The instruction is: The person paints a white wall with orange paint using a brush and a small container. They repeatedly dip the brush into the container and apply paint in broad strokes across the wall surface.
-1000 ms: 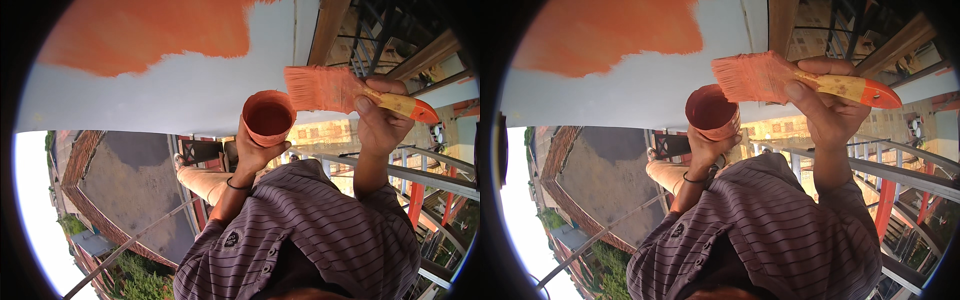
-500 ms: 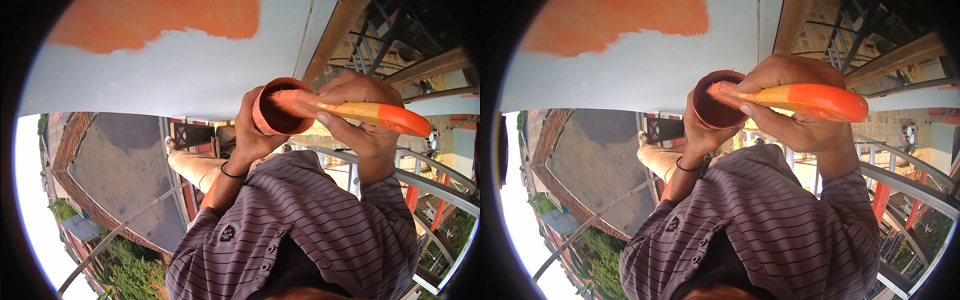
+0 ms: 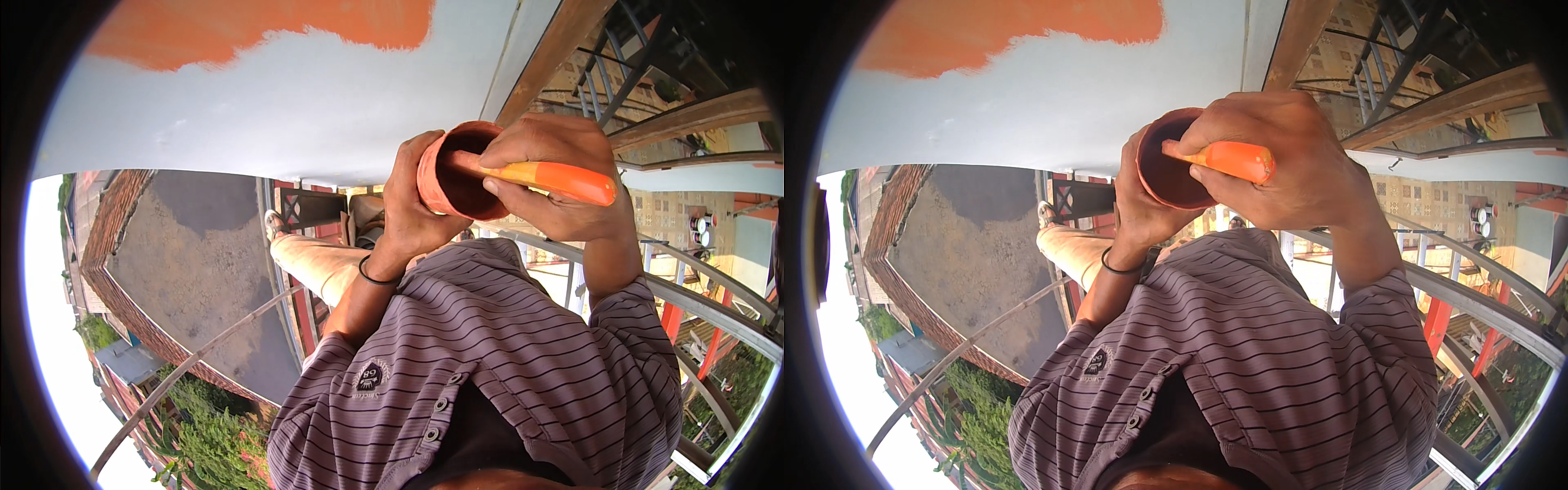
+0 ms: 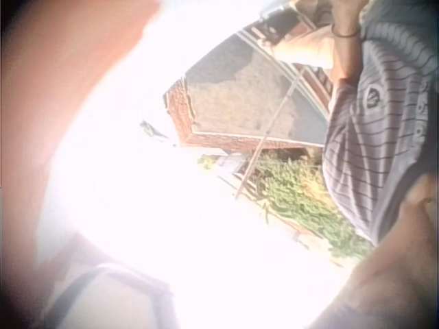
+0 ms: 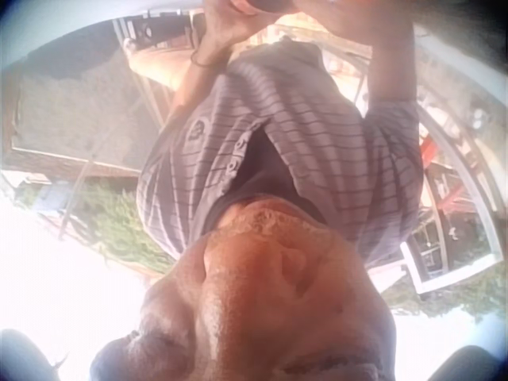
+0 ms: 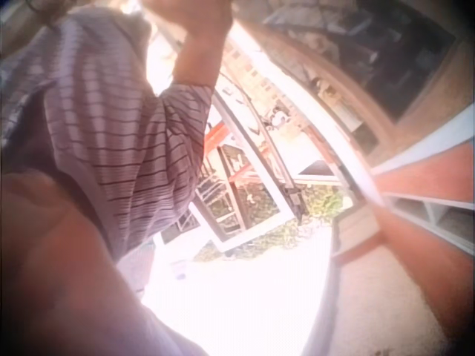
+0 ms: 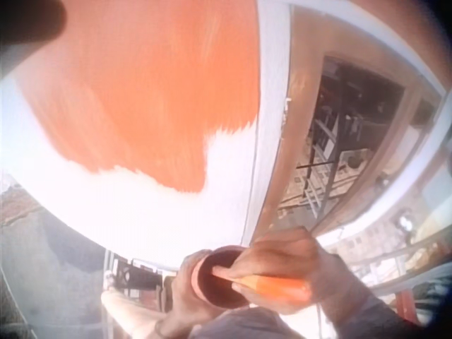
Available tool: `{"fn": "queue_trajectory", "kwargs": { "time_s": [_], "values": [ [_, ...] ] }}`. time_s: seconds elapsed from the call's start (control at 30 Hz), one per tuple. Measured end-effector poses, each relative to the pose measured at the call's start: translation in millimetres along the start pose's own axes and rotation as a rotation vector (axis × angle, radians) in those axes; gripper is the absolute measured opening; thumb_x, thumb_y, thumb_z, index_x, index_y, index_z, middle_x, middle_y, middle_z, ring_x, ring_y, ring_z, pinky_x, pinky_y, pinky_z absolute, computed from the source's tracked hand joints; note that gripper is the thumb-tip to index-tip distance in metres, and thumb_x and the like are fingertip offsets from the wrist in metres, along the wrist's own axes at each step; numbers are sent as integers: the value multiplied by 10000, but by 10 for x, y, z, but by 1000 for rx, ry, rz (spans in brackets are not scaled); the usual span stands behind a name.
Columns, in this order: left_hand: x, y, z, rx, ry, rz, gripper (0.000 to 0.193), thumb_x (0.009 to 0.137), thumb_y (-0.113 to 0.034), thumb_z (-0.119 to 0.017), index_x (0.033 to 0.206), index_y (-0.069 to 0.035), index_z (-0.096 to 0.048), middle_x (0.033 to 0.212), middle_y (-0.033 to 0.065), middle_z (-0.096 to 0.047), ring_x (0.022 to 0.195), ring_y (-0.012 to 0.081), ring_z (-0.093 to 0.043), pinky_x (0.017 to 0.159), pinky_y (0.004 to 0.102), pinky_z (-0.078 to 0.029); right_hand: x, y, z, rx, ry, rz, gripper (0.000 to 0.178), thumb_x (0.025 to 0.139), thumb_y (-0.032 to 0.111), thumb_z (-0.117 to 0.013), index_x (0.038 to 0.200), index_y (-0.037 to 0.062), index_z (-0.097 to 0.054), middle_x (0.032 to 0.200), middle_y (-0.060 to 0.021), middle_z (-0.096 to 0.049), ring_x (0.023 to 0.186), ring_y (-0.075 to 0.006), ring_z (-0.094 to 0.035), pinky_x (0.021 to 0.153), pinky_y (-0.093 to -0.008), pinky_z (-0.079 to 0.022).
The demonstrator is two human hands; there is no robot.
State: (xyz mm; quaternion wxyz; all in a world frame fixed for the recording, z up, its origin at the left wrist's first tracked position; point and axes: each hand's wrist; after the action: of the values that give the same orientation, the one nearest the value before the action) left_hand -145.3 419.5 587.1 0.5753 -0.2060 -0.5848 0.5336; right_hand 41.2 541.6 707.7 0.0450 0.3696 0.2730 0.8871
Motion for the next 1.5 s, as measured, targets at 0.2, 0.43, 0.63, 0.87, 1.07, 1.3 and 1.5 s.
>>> {"fn": "queue_trajectory", "kwargs": {
  "time_s": [0.2, 0.43, 0.63, 0.87, 1.07, 1.3, 1.5],
  "values": [
    [-22, -16, 1, 12, 9, 2, 972, 664, -154, -1033, 1479, 8, -528, 1353, 194, -650, 1220, 326, -706, 1029, 415, -585, -26, -38, -84, -64, 5, -4, 228, 803, 62, -846, 1017, 104, -782, 890, -52, -780, 728, -264, -752, 623, -379, -598],
    [-55, -6, -25, -80, -22, 79, 932, 689, -123, -1014, 1477, 3, -533, 1376, 177, -661, 1248, 287, -701, 1068, 405, -572, -174, -6, 72, 266, -197, -60, 225, 890, -108, -820, 1099, -59, -756, 1004, -122, -778, 873, -144, -752, 738, -267, -577],
    [-63, -25, 9, -159, -6, 110, 927, 693, -108, -1012, 1479, 0, -533, 1369, 150, -675, 1250, 258, -698, 1084, 410, -564, -300, -58, 131, 388, -402, -153, 284, 870, -113, -841, 1136, -78, -749, 1059, -118, -766, 922, -135, -741, 795, -252, -586],
    [-125, -9, -7, -217, -13, 119, 906, 703, -108, -1013, 1471, -8, -542, 1368, 155, -687, 1256, 262, -700, 1082, 412, -571, -391, -45, 81, 333, -420, -157, 308, 833, -106, -863, 1121, -78, -758, 1070, -140, -766, 953, -174, -743, 836, -295, -581],
    [-151, -24, 35, -110, -52, 128, 899, 660, -155, -1020, 1438, -60, -580, 1321, 150, -683, 1211, 334, -710, 1024, 438, -587, -326, 35, 90, 348, -314, -239, 279, 854, -126, -762, 1115, -49, -702, 1024, -198, -724, 982, -248, -705, 878, -353, -561],
    [-346, 13, -51, -43, -26, 123, 972, 608, -111, -979, 1477, -55, -549, 1378, 138, -650, 1264, 338, -678, 1059, 451, -580, -262, -114, 215, 330, 44, -122, 239, 904, -70, -747, 1134, -64, -685, 1065, -210, -711, 979, -250, -673, 874, -365, -527],
    [-452, 15, -19, -98, -29, 185, 963, 604, -121, -968, 1469, -49, -549, 1344, 134, -670, 1240, 324, -691, 1044, 438, -590, -212, -233, 111, 328, 20, -194, 226, 905, -31, -779, 1110, -64, -690, 1166, -220, -707, 1062, -256, -667, 948, -385, -525]
  ]
}}
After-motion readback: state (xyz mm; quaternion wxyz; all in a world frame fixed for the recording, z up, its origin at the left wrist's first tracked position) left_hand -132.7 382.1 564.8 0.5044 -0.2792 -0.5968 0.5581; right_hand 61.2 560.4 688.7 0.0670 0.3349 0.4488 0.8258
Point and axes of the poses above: each hand's wrist, its own x-axis towards the middle knuckle, its own z-axis out of the back of the hand, y = z × x
